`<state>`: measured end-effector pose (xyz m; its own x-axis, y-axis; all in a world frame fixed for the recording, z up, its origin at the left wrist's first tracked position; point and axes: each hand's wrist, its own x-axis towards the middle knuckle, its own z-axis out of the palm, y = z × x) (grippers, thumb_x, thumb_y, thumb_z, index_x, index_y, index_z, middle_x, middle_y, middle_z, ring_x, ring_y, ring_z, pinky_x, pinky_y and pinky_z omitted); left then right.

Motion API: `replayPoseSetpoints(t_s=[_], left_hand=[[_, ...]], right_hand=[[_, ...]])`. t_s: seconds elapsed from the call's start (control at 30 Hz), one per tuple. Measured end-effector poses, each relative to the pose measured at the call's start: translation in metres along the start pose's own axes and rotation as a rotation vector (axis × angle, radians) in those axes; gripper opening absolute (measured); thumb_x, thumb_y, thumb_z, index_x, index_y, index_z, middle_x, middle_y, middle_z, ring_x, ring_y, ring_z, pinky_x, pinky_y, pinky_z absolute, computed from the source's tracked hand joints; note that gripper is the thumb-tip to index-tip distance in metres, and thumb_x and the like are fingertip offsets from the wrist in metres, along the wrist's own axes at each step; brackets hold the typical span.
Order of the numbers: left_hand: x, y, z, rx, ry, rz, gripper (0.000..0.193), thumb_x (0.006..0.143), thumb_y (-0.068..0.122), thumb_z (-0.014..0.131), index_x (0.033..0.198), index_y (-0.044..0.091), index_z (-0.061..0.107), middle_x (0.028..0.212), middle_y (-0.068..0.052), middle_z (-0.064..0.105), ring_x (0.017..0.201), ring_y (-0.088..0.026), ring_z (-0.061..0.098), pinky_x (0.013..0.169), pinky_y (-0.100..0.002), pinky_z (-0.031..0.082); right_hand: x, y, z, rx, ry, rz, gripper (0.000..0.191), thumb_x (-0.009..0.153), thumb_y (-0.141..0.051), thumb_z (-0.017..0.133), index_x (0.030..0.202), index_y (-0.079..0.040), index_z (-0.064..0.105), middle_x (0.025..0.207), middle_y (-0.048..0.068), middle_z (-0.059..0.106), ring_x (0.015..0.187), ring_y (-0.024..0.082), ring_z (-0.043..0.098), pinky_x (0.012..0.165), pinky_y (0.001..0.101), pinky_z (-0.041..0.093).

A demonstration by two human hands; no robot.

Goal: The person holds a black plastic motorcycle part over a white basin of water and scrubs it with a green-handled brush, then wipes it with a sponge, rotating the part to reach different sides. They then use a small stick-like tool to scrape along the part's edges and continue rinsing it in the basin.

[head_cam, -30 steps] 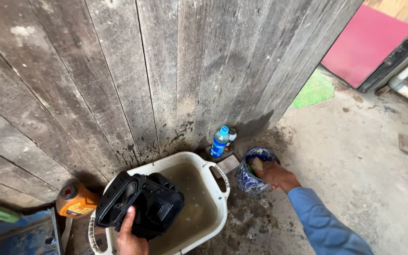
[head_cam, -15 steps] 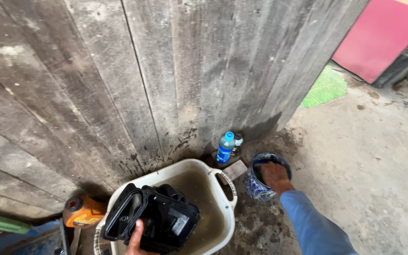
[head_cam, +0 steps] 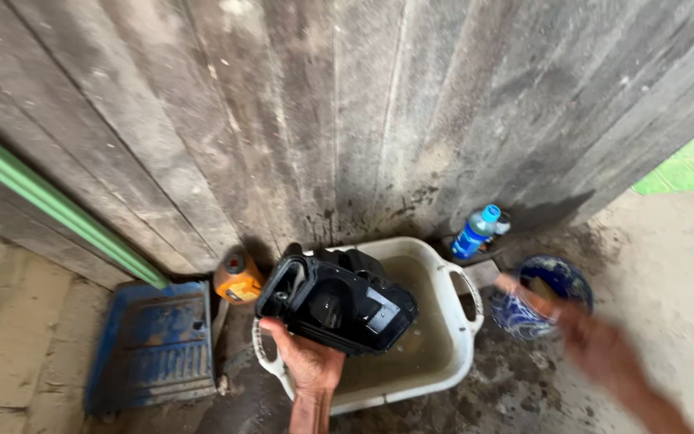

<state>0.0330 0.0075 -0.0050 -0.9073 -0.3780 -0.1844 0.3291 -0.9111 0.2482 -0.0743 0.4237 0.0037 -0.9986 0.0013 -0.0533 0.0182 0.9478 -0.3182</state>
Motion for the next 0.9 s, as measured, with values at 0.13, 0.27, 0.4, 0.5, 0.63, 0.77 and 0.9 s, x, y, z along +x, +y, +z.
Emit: replayPoseSetpoints(t_s=[0.13,0.27,0.4,0.5,0.63,0.77,0.9], left_hand=[[-0.001,0.002,0.013,-0.068,0.076,-0.035,0.113,0.064,0.090,0.056,0.147,0.014,0.051,0.147,-0.008,0.057,0.132,-0.031,0.053,0.107,-0.054,0.042],[-0.009,-0.006,0.026,-0.064,0.116,-0.030,0.100,0.074,0.085,0.053,0.143,0.012,0.056,0.139,-0.008,0.062,0.126,-0.031,0.056,0.105,-0.053,0.044],[-0.017,-0.019,0.043,-0.019,0.064,0.119,0.074,0.088,0.069,0.051,0.138,0.015,0.058,0.133,-0.006,0.065,0.121,-0.029,0.061,0.104,-0.052,0.047],[-0.018,-0.024,0.049,-0.030,0.045,0.124,0.066,0.094,0.062,0.049,0.135,0.011,0.060,0.128,-0.008,0.068,0.115,-0.030,0.064,0.100,-0.050,0.049],[-0.020,-0.031,0.048,-0.002,0.044,0.145,0.061,0.095,0.057,0.052,0.133,0.009,0.061,0.127,-0.010,0.067,0.114,-0.030,0.064,0.099,-0.049,0.050],[-0.022,-0.031,0.055,-0.022,0.068,0.107,0.066,0.093,0.060,0.052,0.134,0.010,0.060,0.128,-0.010,0.067,0.116,-0.031,0.064,0.100,-0.050,0.049],[-0.013,-0.003,0.065,-0.037,0.081,0.184,0.069,0.090,0.062,0.049,0.138,0.013,0.059,0.132,-0.008,0.066,0.121,-0.030,0.062,0.104,-0.050,0.047]], right_hand=[[-0.065,-0.049,0.073,0.515,-0.120,-0.026,0.023,0.094,-0.028,0.068,0.112,-0.020,0.080,0.070,0.006,0.074,0.057,0.012,0.059,0.052,0.0322,0.050],[-0.095,-0.117,0.089,0.675,-0.113,-0.360,0.024,0.090,-0.020,0.070,0.112,-0.014,0.077,0.072,0.003,0.077,0.055,0.010,0.063,0.046,0.0283,0.052],[-0.101,-0.176,0.057,0.596,-0.126,-0.471,0.020,0.093,-0.016,0.069,0.112,-0.013,0.072,0.074,0.007,0.076,0.055,0.014,0.068,0.049,0.0308,0.053],[-0.102,-0.212,0.043,0.662,-0.046,-0.674,0.016,0.095,-0.011,0.068,0.110,-0.009,0.071,0.087,0.010,0.078,0.069,0.020,0.076,0.055,0.0331,0.058],[-0.102,-0.227,0.038,0.636,0.099,-0.804,0.017,0.092,-0.005,0.069,0.108,-0.005,0.071,0.095,0.013,0.077,0.078,0.028,0.079,0.058,0.0350,0.063],[-0.100,-0.215,0.042,0.566,0.090,-0.832,0.021,0.089,0.000,0.067,0.109,-0.002,0.072,0.090,0.014,0.075,0.074,0.028,0.077,0.055,0.0355,0.062],[-0.093,-0.184,0.037,0.451,0.078,-0.756,0.023,0.089,0.002,0.066,0.109,-0.007,0.074,0.090,0.010,0.076,0.060,0.022,0.076,0.046,0.0321,0.057]])
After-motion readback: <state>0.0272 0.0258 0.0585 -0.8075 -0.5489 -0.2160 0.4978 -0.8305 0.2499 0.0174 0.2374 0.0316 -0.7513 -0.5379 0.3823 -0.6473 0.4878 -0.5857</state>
